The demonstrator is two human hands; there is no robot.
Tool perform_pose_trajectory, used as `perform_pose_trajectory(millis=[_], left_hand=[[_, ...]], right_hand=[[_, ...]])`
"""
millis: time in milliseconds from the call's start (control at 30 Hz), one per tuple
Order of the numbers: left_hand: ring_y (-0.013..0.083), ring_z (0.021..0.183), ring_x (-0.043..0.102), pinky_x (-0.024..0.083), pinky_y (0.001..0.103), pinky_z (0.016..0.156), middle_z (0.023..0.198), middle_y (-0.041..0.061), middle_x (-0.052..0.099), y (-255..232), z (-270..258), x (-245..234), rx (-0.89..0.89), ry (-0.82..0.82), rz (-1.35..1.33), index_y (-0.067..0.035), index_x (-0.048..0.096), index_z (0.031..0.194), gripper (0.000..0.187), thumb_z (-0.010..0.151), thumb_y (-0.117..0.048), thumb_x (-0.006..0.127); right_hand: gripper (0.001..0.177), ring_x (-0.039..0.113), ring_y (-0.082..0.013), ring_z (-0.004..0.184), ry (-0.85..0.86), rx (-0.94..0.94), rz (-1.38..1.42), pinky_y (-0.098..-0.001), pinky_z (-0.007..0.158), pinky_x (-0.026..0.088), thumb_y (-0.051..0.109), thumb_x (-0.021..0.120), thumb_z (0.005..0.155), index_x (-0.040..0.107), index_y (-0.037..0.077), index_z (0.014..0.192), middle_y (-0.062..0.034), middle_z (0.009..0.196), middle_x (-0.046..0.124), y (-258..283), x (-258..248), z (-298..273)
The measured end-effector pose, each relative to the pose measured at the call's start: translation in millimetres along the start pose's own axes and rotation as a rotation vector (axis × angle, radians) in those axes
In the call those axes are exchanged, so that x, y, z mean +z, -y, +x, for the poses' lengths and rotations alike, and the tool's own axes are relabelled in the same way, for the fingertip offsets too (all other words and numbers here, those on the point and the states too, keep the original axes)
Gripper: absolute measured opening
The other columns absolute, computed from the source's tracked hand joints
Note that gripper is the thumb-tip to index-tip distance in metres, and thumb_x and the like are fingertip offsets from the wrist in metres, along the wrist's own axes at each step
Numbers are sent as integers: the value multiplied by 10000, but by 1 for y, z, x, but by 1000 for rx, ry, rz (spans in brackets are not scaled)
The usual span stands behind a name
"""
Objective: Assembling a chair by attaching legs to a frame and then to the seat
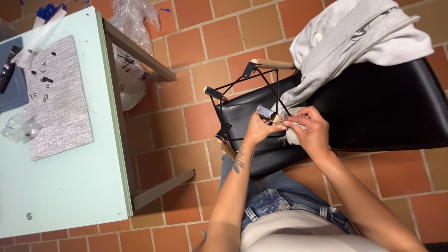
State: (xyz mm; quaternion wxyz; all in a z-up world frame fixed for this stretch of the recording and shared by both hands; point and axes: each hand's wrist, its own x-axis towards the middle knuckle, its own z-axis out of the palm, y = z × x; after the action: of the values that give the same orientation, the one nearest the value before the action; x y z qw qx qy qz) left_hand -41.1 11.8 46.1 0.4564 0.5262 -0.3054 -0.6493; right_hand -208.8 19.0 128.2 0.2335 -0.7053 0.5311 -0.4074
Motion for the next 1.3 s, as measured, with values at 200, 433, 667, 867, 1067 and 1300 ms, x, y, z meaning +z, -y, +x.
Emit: perform_pose_trajectory(millis=[200, 433, 667, 867, 1067, 1300], left_hand=[[329, 1115, 641, 508, 406, 1035, 1128, 232, 619, 0, 1, 1, -6, 5, 1, 66, 528, 1238, 910, 476, -39, 1013], [342, 1122, 650, 505, 403, 1040, 1146, 243, 633, 5, 5, -7, 1, 4, -10, 51, 529, 1247, 910, 480, -26, 1013], [343, 1181, 621, 502, 394, 1054, 1215, 202, 614, 31, 19, -19, -13, 36, -82, 6, 521, 1288, 975, 474, -85, 1049], [340, 1168, 626, 506, 383, 1050, 1207, 206, 616, 12, 11, -12, -20, 8, -82, 5, 525, 1267, 926, 502, -88, 1038], [383, 1202, 609, 493, 405, 1067, 1240, 240, 611, 16, 15, -12, -30, 13, -88, 11, 522, 1269, 915, 515, -89, 1032], [437, 1206, 598, 485, 444, 1068, 1228, 289, 600, 20, 21, -16, -19, 16, -94, 40, 514, 1264, 906, 529, -95, 1027]], right_hand=[[162, 669, -301, 795, 54, 98, 8, -397, 767, 541, 182, 922, 793, 819, 131, 908, -76, 894, 633, 1, 2, 4], [167, 661, -312, 835, 90, 279, 41, -414, 826, 519, 205, 920, 788, 815, 140, 900, -80, 880, 627, -8, 13, 3], [365, 623, -69, 792, 198, 555, 374, -250, 752, 517, 254, 942, 728, 741, 182, 1025, 11, 870, 711, -32, 16, 10], [389, 645, -50, 771, 201, 694, 574, -232, 692, 571, 252, 872, 835, 655, 153, 1143, -16, 944, 730, -70, 19, -2], [427, 721, -117, 812, 128, 920, 819, -309, 703, 619, 246, 802, 912, 640, 45, 1252, -57, 984, 739, -65, -5, -6], [494, 643, -110, 984, 7, 367, 569, -284, 930, 542, 37, 897, 709, 726, 48, 1172, -40, 1020, 712, -56, -39, 9]])
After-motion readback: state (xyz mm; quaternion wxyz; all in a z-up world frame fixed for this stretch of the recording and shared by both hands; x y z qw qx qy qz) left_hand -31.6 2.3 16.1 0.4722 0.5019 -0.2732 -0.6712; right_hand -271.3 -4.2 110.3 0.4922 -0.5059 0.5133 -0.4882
